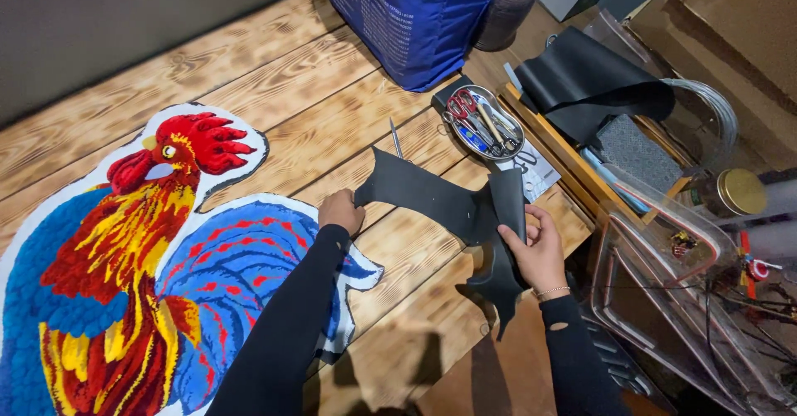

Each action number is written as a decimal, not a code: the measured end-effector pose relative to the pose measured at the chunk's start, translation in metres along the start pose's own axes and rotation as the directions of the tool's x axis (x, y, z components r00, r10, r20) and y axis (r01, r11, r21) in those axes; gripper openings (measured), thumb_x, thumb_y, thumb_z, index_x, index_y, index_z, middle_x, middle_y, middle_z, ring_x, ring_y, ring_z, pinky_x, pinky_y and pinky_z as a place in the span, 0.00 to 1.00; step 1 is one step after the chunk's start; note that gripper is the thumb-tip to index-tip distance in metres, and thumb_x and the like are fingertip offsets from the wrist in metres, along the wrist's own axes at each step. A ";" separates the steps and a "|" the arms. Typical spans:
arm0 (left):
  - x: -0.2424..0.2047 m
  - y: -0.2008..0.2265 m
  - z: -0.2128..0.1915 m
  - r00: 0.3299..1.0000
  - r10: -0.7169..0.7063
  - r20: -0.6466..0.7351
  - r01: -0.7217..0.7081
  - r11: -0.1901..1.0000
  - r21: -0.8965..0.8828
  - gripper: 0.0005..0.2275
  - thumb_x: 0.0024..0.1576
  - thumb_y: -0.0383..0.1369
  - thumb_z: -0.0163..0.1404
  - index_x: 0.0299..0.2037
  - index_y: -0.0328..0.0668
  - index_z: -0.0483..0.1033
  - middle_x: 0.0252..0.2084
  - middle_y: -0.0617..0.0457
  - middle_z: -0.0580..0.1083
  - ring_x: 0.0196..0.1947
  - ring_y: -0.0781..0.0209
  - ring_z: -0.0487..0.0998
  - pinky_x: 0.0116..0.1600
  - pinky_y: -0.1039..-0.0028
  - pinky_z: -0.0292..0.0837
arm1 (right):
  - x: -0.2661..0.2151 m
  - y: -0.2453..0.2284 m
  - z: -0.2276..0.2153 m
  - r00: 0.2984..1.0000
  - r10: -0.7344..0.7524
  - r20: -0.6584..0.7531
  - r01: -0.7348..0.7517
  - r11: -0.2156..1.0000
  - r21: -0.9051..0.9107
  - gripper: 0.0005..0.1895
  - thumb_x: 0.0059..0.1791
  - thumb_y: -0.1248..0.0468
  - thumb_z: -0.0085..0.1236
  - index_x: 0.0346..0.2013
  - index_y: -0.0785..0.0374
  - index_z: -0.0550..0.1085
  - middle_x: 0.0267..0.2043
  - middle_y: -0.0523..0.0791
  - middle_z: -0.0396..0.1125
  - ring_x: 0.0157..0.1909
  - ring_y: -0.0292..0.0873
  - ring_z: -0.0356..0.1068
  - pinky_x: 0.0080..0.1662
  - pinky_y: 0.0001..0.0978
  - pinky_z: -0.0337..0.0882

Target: Trim and apply backing material to a custom-made rug shaped like a rooster.

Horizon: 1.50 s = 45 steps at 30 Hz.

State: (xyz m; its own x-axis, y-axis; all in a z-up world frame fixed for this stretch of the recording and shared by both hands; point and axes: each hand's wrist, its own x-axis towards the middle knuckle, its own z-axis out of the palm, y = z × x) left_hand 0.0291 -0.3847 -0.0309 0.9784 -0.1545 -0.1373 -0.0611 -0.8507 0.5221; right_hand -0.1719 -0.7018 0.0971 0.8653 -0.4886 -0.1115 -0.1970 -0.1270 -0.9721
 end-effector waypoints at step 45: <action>-0.099 -0.017 0.006 0.893 -0.010 0.449 0.409 0.433 -0.803 0.10 0.53 0.24 0.55 0.45 0.33 0.76 0.26 0.55 0.77 0.19 0.69 0.71 0.24 0.77 0.65 | 0.014 0.013 0.149 0.880 -0.260 0.397 0.466 0.627 -0.624 0.27 0.48 0.49 0.64 0.58 0.56 0.70 0.56 0.47 0.67 0.60 0.53 0.64 0.58 0.47 0.63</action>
State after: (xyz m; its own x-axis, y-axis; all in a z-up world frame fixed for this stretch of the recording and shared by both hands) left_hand -0.0680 -0.3584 -0.0314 0.7861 -0.3554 -0.5057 0.5319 -0.0278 0.8463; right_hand -0.0933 -0.5819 0.0519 0.9958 -0.0549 0.0727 -0.0077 -0.8463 -0.5327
